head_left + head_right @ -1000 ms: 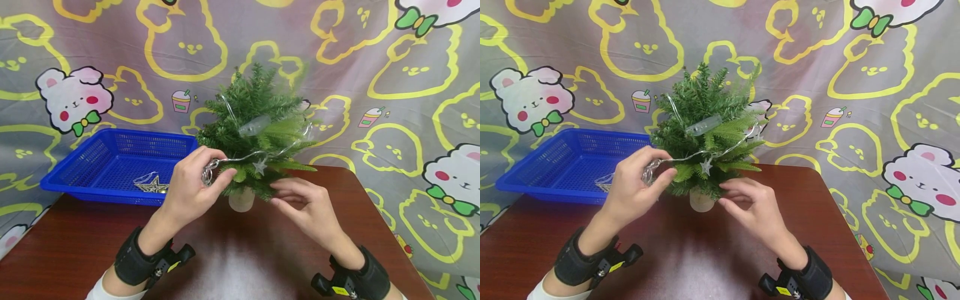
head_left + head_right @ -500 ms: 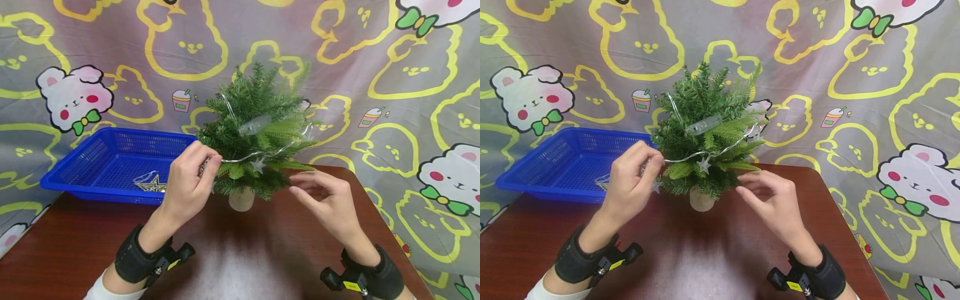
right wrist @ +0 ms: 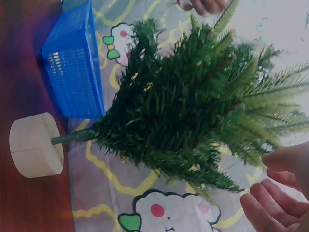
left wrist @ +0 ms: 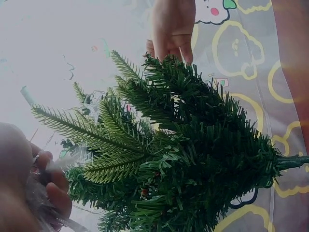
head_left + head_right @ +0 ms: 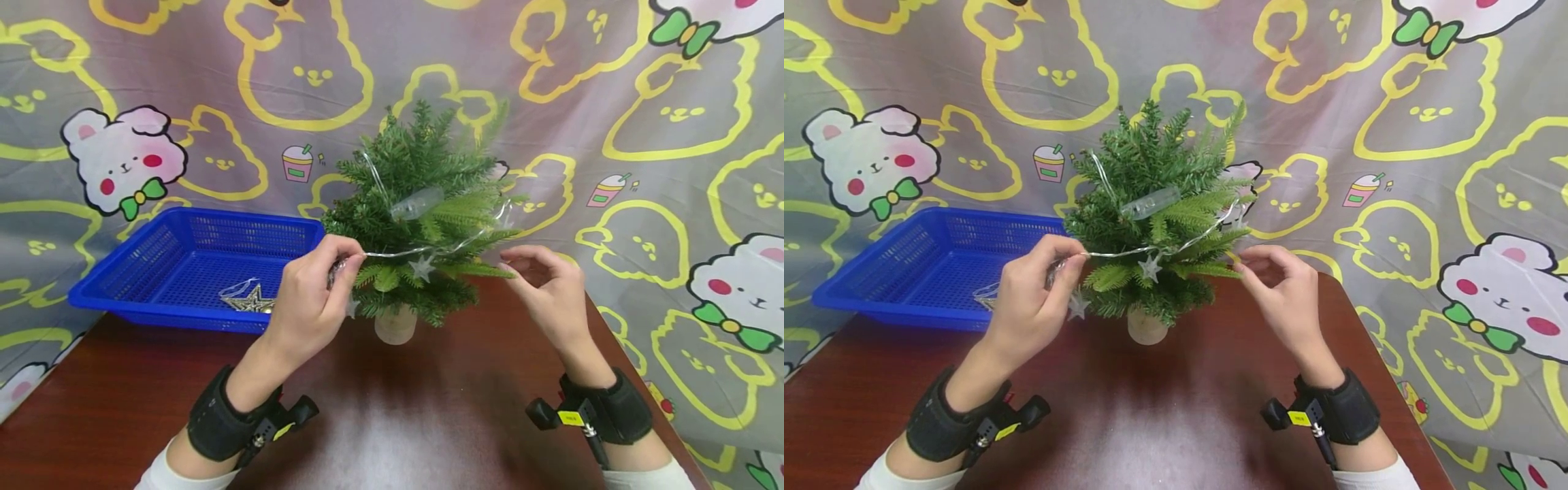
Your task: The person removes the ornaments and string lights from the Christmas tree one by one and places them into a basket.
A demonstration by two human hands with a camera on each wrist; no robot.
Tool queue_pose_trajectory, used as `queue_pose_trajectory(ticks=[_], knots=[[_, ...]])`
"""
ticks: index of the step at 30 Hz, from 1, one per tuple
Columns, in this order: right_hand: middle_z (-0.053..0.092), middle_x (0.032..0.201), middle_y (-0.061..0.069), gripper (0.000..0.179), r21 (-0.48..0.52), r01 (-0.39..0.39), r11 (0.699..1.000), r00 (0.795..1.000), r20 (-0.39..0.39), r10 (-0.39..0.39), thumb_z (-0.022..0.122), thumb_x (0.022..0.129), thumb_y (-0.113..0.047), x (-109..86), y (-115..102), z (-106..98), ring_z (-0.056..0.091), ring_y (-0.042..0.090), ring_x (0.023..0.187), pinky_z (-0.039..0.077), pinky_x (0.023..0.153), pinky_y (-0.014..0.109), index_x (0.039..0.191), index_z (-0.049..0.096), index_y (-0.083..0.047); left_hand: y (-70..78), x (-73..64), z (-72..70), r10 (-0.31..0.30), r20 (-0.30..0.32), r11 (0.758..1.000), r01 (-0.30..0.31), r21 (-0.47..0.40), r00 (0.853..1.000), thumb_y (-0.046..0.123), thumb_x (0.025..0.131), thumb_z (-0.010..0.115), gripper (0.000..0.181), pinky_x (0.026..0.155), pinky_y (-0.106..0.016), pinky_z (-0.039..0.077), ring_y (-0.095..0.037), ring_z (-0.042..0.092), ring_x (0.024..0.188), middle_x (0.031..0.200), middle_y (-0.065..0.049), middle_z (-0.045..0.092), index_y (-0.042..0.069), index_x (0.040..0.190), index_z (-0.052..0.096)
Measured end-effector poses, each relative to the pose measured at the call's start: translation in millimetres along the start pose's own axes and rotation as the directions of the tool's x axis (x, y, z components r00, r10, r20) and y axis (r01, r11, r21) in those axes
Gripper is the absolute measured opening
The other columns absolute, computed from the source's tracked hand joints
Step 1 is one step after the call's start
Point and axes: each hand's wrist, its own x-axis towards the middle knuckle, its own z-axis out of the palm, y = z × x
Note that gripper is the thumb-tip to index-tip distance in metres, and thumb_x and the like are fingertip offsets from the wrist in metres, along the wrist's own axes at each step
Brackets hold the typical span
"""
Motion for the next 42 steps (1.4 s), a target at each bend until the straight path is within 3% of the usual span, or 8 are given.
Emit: queue_pose_trajectory(ticks=[7, 13, 16, 21, 26, 34, 42], knots=[[0.069, 0.105, 0.009, 0.022, -0.044, -0.005, 0.999, 1.0, -0.011, 0.005, 0.075, 0.086, -0.007, 10.1, 8.3, 8.1, 0.066, -0.004, 0.093, 0.053, 0.072, 0.01, 0.108, 0.073, -0.006, -0.9, -0.4, 0.3, -0.021, -0.021, 1.0, 0.02, -0.021, 1.0, 0.003, 0.099, 0.054, 0.016, 0.058, -0.024, 0.033, -0.008, 0.041, 0.061, 0.073, -0.005, 0.057, 0.003, 0.1, 0.07], [0.073, 0.094, 0.013, 0.011, -0.091, 0.015, 0.996, 0.999, 0.035, -0.011, 0.073, 0.089, -0.012, 18.0, 13.4, 12.9, 0.066, -0.01, 0.085, 0.052, 0.074, 0.008, 0.098, 0.074, -0.005, -1.9, -0.5, -0.2, -0.009, -0.065, 0.999, 0.006, -0.037, 0.998, 0.013, 0.094, 0.063, 0.011, 0.057, -0.021, 0.034, -0.008, 0.044, 0.062, 0.072, -0.003, 0.055, 0.006, 0.088, 0.07], [0.074, 0.091, 0.014, 0.009, -0.087, 0.013, 0.996, 0.999, 0.053, -0.009, 0.072, 0.09, -0.011, 18.8, 14.4, 13.7, 0.068, -0.006, 0.081, 0.052, 0.074, 0.009, 0.095, 0.074, -0.005, -2.5, -1.0, -0.4, -0.001, -0.084, 0.999, -0.002, -0.032, 0.996, 0.024, 0.094, 0.065, 0.022, 0.056, -0.02, 0.035, -0.008, 0.044, 0.061, 0.069, -0.003, 0.051, 0.007, 0.08, 0.067], [0.071, 0.091, 0.009, 0.008, -0.067, 0.018, 0.998, 0.999, 0.05, -0.015, 0.071, 0.09, -0.007, 17.5, 14.5, 13.2, 0.069, -0.003, 0.077, 0.054, 0.071, 0.011, 0.094, 0.074, -0.001, -3.1, 0.2, -0.7, -0.015, -0.145, 1.0, 0.014, -0.009, 0.989, 0.04, 0.098, 0.059, 0.043, 0.054, -0.019, 0.032, -0.007, 0.041, 0.058, 0.064, -0.002, 0.046, 0.008, 0.071, 0.064], [0.066, 0.099, -0.01, 0.01, -0.089, 0.051, 0.995, 0.998, 0.033, -0.048, 0.072, 0.087, -0.004, 15.1, 12.3, 11.9, 0.066, -0.01, 0.083, 0.053, 0.072, 0.01, 0.097, 0.076, -0.003, -3.9, 1.2, -1.6, -0.058, -0.208, 0.998, 0.051, -0.039, 0.976, 0.032, 0.097, 0.064, 0.038, 0.055, -0.02, 0.031, -0.008, 0.041, 0.057, 0.062, -0.003, 0.047, 0.007, 0.069, 0.06], [0.067, 0.103, 0.009, 0.008, -0.062, 0.042, 0.997, 0.998, 0.04, -0.039, 0.073, 0.087, -0.004, 10.6, 8.9, 12.7, 0.066, -0.011, 0.082, 0.054, 0.074, 0.01, 0.093, 0.075, 0.0, -5.9, 1.7, -4.3, -0.042, -0.15, 0.999, 0.043, 0.008, 0.988, 0.013, 0.093, 0.068, 0.019, 0.05, -0.019, 0.031, -0.008, 0.043, 0.051, 0.061, -0.003, 0.053, 0.003, 0.081, 0.057], [0.067, 0.093, 0.007, 0.008, -0.062, 0.058, 0.996, 0.998, 0.034, -0.056, 0.075, 0.085, -0.003, 7.4, 6.8, 12.3, 0.068, -0.008, 0.077, 0.053, 0.072, 0.01, 0.093, 0.075, -0.005, -6.2, 1.6, -3.9, -0.04, -0.113, 0.998, 0.044, 0.038, 0.993, 0.005, 0.096, 0.061, 0.007, 0.053, -0.02, 0.037, -0.009, 0.055, 0.054, 0.066, -0.004, 0.063, 0.002, 0.091, 0.059]])
